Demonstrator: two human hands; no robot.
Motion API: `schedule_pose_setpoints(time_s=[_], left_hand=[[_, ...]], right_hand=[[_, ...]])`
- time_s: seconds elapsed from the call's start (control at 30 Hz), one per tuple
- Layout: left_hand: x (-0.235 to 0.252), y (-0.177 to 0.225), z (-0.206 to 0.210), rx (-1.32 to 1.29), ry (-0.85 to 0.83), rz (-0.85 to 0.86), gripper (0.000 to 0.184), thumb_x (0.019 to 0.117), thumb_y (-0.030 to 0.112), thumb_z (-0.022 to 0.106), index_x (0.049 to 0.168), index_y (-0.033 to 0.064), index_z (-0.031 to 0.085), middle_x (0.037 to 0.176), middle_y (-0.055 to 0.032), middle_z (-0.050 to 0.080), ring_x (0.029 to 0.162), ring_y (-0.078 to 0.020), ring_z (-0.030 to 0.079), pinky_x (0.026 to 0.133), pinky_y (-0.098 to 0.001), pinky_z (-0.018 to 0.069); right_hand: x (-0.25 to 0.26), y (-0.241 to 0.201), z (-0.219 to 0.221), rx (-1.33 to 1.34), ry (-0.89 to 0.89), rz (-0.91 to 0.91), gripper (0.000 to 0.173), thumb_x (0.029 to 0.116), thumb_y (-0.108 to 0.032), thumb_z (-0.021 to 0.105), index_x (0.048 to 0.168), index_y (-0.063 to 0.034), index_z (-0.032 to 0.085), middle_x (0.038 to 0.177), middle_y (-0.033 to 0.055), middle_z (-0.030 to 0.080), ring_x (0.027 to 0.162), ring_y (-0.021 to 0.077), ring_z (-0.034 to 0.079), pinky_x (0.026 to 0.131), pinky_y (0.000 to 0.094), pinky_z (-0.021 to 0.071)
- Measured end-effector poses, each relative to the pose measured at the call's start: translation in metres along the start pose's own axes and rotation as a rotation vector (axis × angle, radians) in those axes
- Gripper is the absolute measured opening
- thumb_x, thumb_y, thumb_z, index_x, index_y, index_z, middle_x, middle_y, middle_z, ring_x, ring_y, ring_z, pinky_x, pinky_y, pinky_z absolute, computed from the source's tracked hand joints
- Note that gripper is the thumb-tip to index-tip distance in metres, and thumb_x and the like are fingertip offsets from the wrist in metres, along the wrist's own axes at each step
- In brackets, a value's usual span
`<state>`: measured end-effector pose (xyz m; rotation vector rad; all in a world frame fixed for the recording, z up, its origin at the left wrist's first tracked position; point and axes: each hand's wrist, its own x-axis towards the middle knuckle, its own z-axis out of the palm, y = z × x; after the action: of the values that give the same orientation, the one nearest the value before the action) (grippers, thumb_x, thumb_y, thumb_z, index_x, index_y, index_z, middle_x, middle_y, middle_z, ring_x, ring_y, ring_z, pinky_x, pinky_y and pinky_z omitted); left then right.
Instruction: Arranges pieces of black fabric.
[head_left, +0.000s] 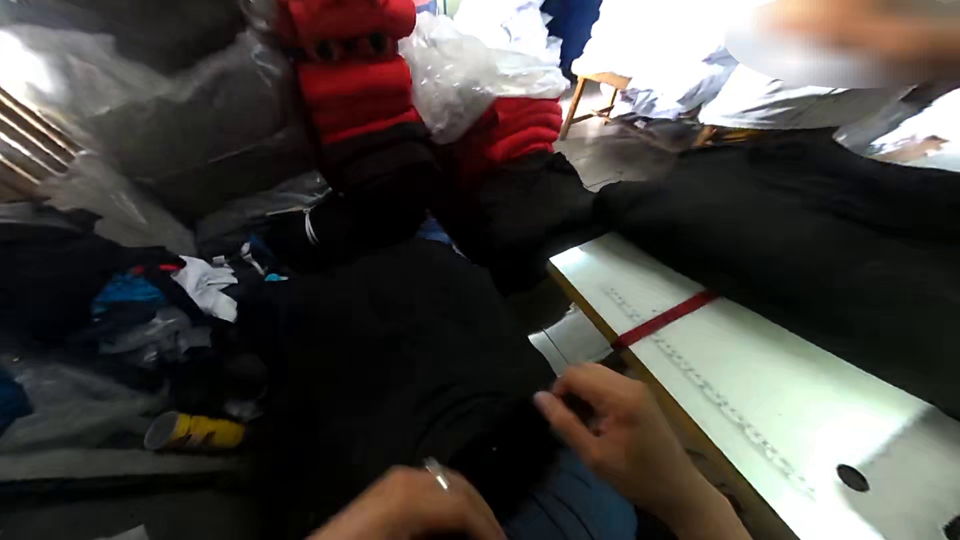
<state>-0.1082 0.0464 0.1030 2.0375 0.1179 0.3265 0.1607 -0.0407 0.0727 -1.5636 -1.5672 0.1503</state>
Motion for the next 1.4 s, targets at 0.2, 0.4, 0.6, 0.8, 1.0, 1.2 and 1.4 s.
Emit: schedule_pose_setpoints(time_s=[0.2, 0.4, 0.6, 0.8, 1.0, 1.2, 1.4], left_hand=[[-0.054, -0.047, -0.002, 0.654, 0.006, -0.68, 0.062, 0.0734, 0.063, 0.083, 0.122, 0.0262, 0.071, 0.135, -0.0228, 0.058, 0.11, -0.0476, 0.064, 0.07, -0.0626, 0.0587], [-0.084, -0.044, -0.007, 0.503, -0.097, -0.652, 0.051, 0.0864, 0.063, 0.071, 0.108, 0.0172, 0.072, 0.111, -0.0192, 0.064, 0.092, -0.0359, 0.069, 0.07, -0.0536, 0.0599], [-0.061, -0.046, -0.078, 0.532, 0.019, -0.367, 0.023, 0.0903, 0.013, 0.073, 0.113, 0.0118, 0.071, 0.101, -0.0099, 0.071, 0.09, -0.0276, 0.071, 0.079, -0.0509, 0.0601], [-0.04, -0.049, -0.074, 0.909, 0.702, -0.269, 0.035, 0.1027, 0.013, 0.051, 0.135, 0.0146, 0.066, 0.127, -0.005, 0.071, 0.118, -0.0208, 0.067, 0.1, -0.043, 0.055], [-0.047, -0.062, -0.053, 0.712, 0.407, -0.203, 0.03, 0.1055, 0.034, 0.054, 0.128, 0.0218, 0.069, 0.13, 0.0005, 0.069, 0.119, -0.0137, 0.066, 0.097, -0.0356, 0.0571], [-0.065, -0.068, -0.006, 0.675, 0.015, -0.526, 0.06, 0.0771, 0.076, 0.069, 0.105, 0.0238, 0.073, 0.114, -0.0186, 0.064, 0.095, -0.0394, 0.068, 0.063, -0.0556, 0.0581], [-0.076, -0.048, -0.047, 0.568, -0.044, -0.402, 0.012, 0.0832, 0.013, 0.08, 0.092, 0.0124, 0.072, 0.1, -0.014, 0.068, 0.091, -0.0332, 0.069, 0.073, -0.0517, 0.0607]], right_hand=[[-0.001, 0.022, 0.056, -0.118, -0.548, -0.177, 0.025, 0.091, -0.039, 0.075, 0.105, -0.0178, 0.073, 0.118, 0.0021, 0.071, 0.117, 0.0258, 0.065, 0.093, 0.0516, 0.0552], [0.014, 0.007, 0.053, -0.188, -0.634, -0.251, 0.047, 0.0835, -0.048, 0.079, 0.121, -0.021, 0.069, 0.1, 0.0015, 0.071, 0.093, 0.0237, 0.068, 0.078, 0.046, 0.0568], [0.057, -0.041, 0.117, 0.259, -0.916, -0.161, 0.035, 0.0929, -0.037, 0.076, 0.104, -0.0044, 0.072, 0.099, 0.0113, 0.072, 0.097, 0.0244, 0.069, 0.087, 0.0471, 0.0567], [0.083, -0.002, 0.143, 0.442, -0.546, 0.518, 0.033, 0.103, -0.033, 0.062, 0.096, -0.0024, 0.07, 0.076, 0.0024, 0.064, 0.067, 0.0084, 0.058, 0.067, 0.0311, 0.0505], [0.086, 0.007, 0.142, 0.57, -0.421, 0.736, 0.047, 0.0988, -0.021, 0.07, 0.134, -0.0039, 0.045, 0.085, 0.0074, 0.065, 0.066, 0.011, 0.062, 0.067, 0.0293, 0.0549], [0.079, 0.009, 0.136, 0.768, -0.503, 0.373, 0.017, 0.1018, -0.002, 0.057, 0.113, -0.0033, 0.069, 0.1, 0.0008, 0.071, 0.086, 0.0033, 0.065, 0.081, 0.0213, 0.0559], [0.076, -0.006, 0.131, 0.744, -0.781, -0.01, 0.031, 0.0963, -0.027, 0.071, 0.119, -0.0061, 0.073, 0.116, 0.0039, 0.071, 0.108, 0.0075, 0.065, 0.097, 0.0278, 0.0543]])
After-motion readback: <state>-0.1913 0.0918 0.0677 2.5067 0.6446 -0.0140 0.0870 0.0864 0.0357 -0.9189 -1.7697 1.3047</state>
